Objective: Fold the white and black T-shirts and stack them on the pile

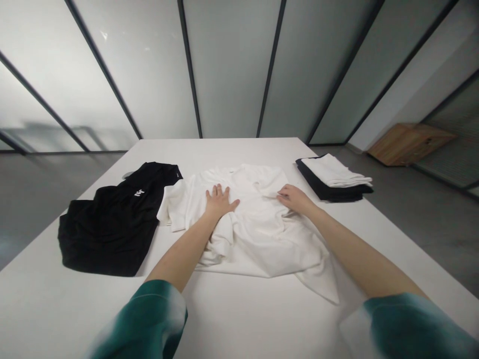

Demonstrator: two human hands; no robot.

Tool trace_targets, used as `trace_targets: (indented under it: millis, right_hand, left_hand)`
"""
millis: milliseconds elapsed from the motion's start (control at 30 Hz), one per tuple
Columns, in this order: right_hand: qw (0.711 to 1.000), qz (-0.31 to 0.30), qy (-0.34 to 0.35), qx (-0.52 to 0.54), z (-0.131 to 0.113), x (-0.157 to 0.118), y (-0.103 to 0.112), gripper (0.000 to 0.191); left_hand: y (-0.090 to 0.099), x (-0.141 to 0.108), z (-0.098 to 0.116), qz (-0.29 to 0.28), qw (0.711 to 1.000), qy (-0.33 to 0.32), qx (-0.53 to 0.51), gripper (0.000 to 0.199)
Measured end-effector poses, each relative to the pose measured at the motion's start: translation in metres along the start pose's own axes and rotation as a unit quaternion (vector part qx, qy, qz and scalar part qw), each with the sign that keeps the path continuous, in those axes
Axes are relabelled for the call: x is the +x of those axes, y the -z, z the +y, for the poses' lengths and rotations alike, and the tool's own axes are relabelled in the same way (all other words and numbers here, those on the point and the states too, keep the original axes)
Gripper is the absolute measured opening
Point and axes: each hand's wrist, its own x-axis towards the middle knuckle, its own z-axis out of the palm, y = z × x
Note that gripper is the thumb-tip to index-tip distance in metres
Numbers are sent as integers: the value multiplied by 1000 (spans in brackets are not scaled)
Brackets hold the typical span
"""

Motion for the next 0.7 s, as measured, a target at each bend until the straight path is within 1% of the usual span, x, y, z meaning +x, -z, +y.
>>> trace_targets:
  millis: [100,167,200,267,400,467,567,700]
  right_hand:
    - [999,-32,10,1,-7,-9,3,24]
    - [998,-58,-5,28,-8,-11,6,27]
    - [997,-62,-19,43,-8,-9,8,32]
    - [996,-42,-51,66,-5,0,11,37]
    - [994,47,-80,57,2,38,11,31]
    - [994,62,-83,35,5,62,8,35]
    - [996,45,-77,17,5,96,0,35]
    - [998,-22,-54,-2,0,126,-14,35]
  left_hand:
    - [2,0,0,-4,1000,0,-2,83]
    - [3,-1,0,-5,1000,-1,-2,83]
    - [3,-1,0,-2,1000,-2,0,83]
    - [3,-2,0,8,1000,-2,6,82]
    - [1,-3,0,19,1000,0,14,81]
    - [1,-3,0,14,1000,0,12,82]
    - [1,-3,0,8,1000,-2,6,83]
    - [0,-4,0,14,1000,-6,5,83]
